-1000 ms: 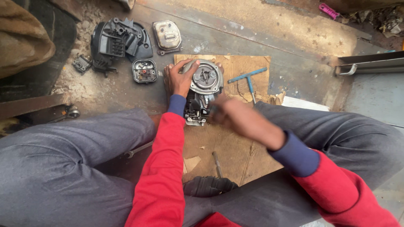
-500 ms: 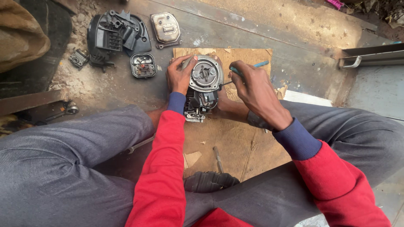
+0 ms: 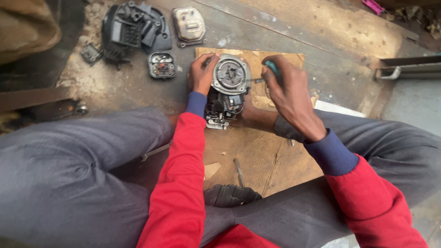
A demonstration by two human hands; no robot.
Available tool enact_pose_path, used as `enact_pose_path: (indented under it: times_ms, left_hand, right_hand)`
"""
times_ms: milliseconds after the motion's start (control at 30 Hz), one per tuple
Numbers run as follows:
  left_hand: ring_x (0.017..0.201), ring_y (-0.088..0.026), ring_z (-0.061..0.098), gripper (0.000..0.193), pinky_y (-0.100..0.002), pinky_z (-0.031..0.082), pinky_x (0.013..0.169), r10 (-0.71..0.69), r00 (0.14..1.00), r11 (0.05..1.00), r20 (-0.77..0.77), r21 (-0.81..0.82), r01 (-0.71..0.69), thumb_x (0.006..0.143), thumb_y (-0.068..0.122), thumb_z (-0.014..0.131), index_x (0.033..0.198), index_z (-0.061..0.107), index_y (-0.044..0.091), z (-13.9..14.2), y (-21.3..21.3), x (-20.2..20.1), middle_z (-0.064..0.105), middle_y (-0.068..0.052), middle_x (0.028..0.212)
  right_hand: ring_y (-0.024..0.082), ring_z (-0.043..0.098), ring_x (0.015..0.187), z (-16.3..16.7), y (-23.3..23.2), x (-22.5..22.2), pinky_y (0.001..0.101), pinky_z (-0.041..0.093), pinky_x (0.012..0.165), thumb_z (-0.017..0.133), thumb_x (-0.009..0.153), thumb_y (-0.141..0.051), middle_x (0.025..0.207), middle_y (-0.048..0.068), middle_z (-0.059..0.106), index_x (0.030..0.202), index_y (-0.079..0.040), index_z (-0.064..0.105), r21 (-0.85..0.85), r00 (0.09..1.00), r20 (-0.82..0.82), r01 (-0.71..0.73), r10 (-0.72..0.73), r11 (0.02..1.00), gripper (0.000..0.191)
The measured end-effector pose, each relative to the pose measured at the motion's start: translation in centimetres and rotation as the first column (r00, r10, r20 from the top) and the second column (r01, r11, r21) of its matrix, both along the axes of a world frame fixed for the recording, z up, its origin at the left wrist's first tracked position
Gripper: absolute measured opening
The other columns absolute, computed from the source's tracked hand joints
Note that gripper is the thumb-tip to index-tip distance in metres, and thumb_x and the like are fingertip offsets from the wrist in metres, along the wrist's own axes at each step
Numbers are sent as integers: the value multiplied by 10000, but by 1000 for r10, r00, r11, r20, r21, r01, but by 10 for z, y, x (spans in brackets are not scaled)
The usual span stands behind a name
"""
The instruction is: The person sits on the floor of a repair workshop and disassembles a small motorcycle engine placed on cardboard. They use a screwdriver to unscrew fasteners, remove covers and small parts, set parts aside, and manipulate the engine casing by hand.
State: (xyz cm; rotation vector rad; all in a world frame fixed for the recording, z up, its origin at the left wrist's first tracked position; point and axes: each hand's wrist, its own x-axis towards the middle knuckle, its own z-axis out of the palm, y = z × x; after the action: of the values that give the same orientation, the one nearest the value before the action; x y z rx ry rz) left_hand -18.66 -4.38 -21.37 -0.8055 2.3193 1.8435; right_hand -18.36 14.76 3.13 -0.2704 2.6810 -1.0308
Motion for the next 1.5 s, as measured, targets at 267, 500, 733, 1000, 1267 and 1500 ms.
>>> enact_pose_path:
  times_ms: [267, 500, 733, 1000, 1267, 1500]
  left_hand:
    - [949, -206, 696, 463, -360, 556, 831, -413, 902, 894, -129, 132, 428, 1007, 466, 646, 1159, 781, 51, 66, -34, -27, 783, -75, 1021]
    - [1271, -227, 598, 702, -477, 651, 863, -362, 926, 711, -109, 611, 349, 952, 478, 667, 1507, 459, 102, 163, -42, 35, 507, -138, 1494]
    - [999, -249, 772, 340, -413, 600, 898, -412, 911, 906, 33, -92, 413, 903, 371, 780, 1091, 744, 90, 118, -71, 82, 784, -110, 1046]
    - [1121, -368, 680, 285, -461, 528, 974, -289, 798, 782, 528, -351, 516, 767, 206, 735, 1046, 787, 183, 126, -75, 118, 740, -146, 1139]
    - [1070, -405, 666, 238, -485, 531, 928, -280, 832, 781, 479, -390, 488, 754, 211, 773, 979, 756, 139, 95, -50, 119, 724, -160, 1101]
    - [1041, -426, 636, 296, -524, 493, 898, -191, 941, 817, 279, -486, 310, 686, 184, 809, 961, 720, 121, 70, -37, 132, 706, -158, 1053]
  right_hand:
    - [286, 682, 1167, 7, -24, 15, 381, 583, 984, 636, 1044, -62, 1311, 205, 607, 1312, 2, 644, -176, 985, -151, -103, 77, 979, 276]
    - [359, 624, 1284, 23, -45, 34, 450, 509, 1081, 626, 983, -13, 1436, 203, 588, 1363, 18, 613, -170, 921, -163, -380, 354, 909, 381]
    - [332, 657, 1252, 76, -42, 40, 435, 521, 1053, 649, 993, -37, 1368, 144, 648, 1291, -21, 656, -9, 906, -211, -376, 366, 926, 299]
    - [325, 576, 1197, 97, -51, 49, 434, 432, 1067, 699, 1017, -97, 1367, 115, 619, 1285, -41, 653, 237, 807, -346, -419, 479, 876, 278]
    - [351, 579, 1168, 89, -52, 50, 456, 421, 1058, 704, 980, -128, 1387, 134, 603, 1334, -54, 651, 299, 799, -280, -454, 532, 839, 366]
    - [367, 590, 1141, 84, -47, 47, 461, 421, 1047, 713, 968, -145, 1384, 141, 608, 1338, -60, 655, 328, 801, -262, -450, 538, 831, 384]
